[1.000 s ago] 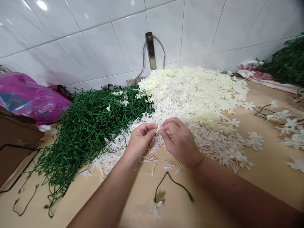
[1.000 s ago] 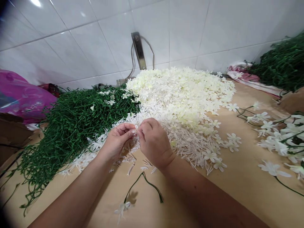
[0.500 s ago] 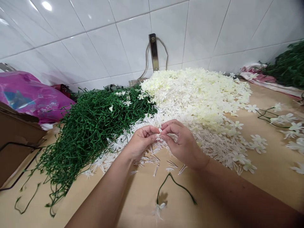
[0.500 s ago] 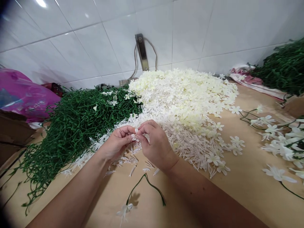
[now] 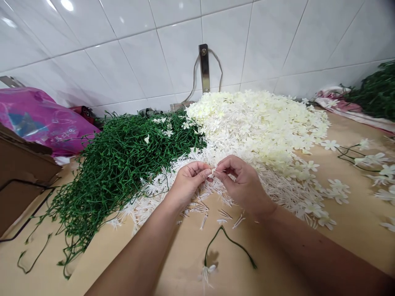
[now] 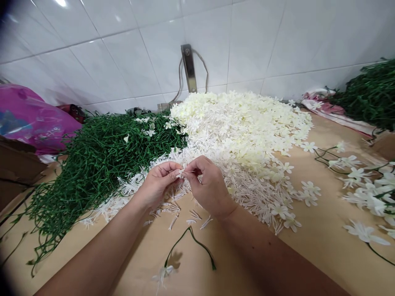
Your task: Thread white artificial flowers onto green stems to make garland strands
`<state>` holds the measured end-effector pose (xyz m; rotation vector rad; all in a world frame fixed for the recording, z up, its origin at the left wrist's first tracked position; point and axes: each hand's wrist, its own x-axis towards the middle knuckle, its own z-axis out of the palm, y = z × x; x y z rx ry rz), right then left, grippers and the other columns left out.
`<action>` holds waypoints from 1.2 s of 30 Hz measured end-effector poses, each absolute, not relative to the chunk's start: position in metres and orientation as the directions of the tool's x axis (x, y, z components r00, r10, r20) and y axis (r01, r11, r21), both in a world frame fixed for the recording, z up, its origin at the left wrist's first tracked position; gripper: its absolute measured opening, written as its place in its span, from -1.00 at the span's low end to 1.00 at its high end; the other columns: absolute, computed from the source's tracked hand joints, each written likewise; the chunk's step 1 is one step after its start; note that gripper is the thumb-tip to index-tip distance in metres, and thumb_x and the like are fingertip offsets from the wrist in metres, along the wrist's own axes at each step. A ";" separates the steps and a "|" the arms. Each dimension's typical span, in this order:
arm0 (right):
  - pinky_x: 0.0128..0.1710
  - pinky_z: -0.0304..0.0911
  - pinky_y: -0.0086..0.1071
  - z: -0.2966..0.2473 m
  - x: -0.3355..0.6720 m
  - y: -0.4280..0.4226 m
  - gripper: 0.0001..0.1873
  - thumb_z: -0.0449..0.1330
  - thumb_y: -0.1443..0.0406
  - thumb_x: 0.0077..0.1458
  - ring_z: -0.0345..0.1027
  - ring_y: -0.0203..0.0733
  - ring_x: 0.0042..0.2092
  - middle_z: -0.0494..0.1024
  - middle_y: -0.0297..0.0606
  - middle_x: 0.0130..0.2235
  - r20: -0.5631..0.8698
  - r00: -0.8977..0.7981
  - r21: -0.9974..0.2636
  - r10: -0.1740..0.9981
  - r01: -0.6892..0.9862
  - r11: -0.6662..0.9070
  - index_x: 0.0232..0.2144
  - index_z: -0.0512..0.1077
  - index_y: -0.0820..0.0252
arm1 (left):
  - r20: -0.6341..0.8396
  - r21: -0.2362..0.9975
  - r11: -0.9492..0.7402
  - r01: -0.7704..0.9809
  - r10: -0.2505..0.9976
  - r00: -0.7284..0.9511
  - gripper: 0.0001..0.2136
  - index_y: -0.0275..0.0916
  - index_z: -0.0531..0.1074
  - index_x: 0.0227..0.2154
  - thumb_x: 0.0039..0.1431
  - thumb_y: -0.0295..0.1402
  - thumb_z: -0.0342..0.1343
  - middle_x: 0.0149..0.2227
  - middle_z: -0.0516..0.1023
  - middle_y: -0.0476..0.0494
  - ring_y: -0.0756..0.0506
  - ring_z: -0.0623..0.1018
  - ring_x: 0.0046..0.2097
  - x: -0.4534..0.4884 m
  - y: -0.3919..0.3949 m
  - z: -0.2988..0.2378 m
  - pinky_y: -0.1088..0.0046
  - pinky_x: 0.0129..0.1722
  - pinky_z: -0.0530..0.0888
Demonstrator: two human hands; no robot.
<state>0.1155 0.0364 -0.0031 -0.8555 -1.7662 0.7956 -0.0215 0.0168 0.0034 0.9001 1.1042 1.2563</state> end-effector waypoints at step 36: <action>-0.49 0.19 -0.45 -0.001 0.116 0.043 -0.87 0.23 0.31 -0.23 0.23 -0.41 -0.54 0.38 -0.40 -0.60 0.105 -0.270 -0.983 0.957 -0.174 0.059 -0.56 0.35 0.24 | 0.224 0.966 -0.211 0.152 0.972 -0.076 -0.94 -0.25 0.34 -0.43 0.00 -0.42 0.01 -0.50 0.42 -0.03 0.02 0.43 -0.42 -0.018 0.007 0.010 0.49 -0.35 0.36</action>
